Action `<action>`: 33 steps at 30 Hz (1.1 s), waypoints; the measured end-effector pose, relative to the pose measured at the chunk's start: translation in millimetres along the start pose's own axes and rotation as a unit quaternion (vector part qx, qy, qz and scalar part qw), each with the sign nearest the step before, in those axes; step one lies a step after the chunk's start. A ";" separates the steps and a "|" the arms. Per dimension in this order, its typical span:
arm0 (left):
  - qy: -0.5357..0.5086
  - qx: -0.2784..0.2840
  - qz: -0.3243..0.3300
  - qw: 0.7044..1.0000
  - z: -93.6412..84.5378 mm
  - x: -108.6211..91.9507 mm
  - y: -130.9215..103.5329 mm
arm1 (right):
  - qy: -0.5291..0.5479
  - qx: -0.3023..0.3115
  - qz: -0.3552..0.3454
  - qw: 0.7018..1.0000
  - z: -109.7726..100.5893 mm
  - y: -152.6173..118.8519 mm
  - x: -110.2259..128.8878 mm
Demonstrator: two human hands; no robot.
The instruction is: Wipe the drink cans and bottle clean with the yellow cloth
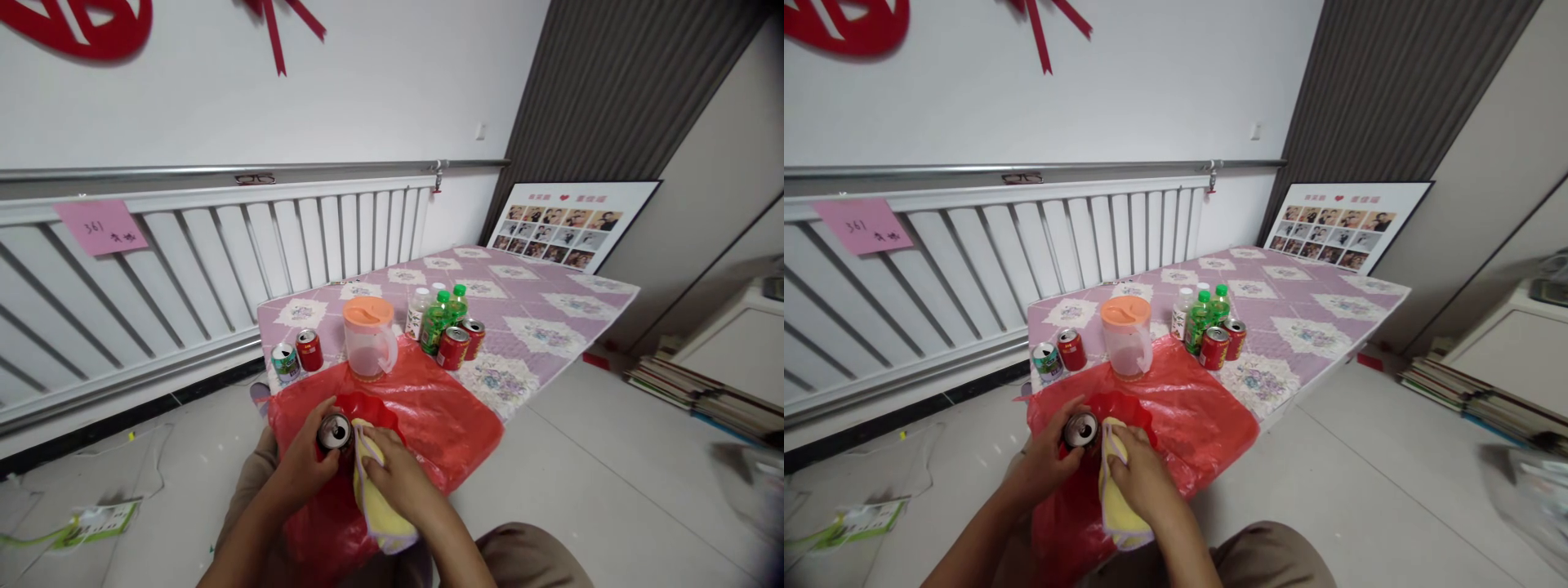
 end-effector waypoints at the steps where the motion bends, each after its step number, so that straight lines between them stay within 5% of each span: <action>1: -0.002 -0.001 0.001 1.000 0.0 -0.1 0.2 | 0.001 -0.004 -0.003 1.000 -1.0 0.1 0.8; 10: -0.004 -0.007 -0.009 1.000 0.4 5.1 1.0 | 0.023 -0.033 0.007 0.999 -10.3 2.1 16.9; 23: 0.018 -0.026 0.011 0.999 1.3 6.1 2.8 | 0.009 -0.029 0.022 0.999 15.5 -48.8 14.1; 33: 0.022 -0.034 0.014 0.999 2.4 5.5 2.0 | 0.031 -0.067 0.008 0.997 -2.9 -14.8 14.2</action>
Point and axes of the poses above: each hand's wrist, its own y-axis towards the middle knuckle, its own z-axis out of the palm, x = y × z, the point moved 4 cm from there along y, towards the middle knuckle, and after that the axes turned 10 degrees about -y, right-handed, at the moved point
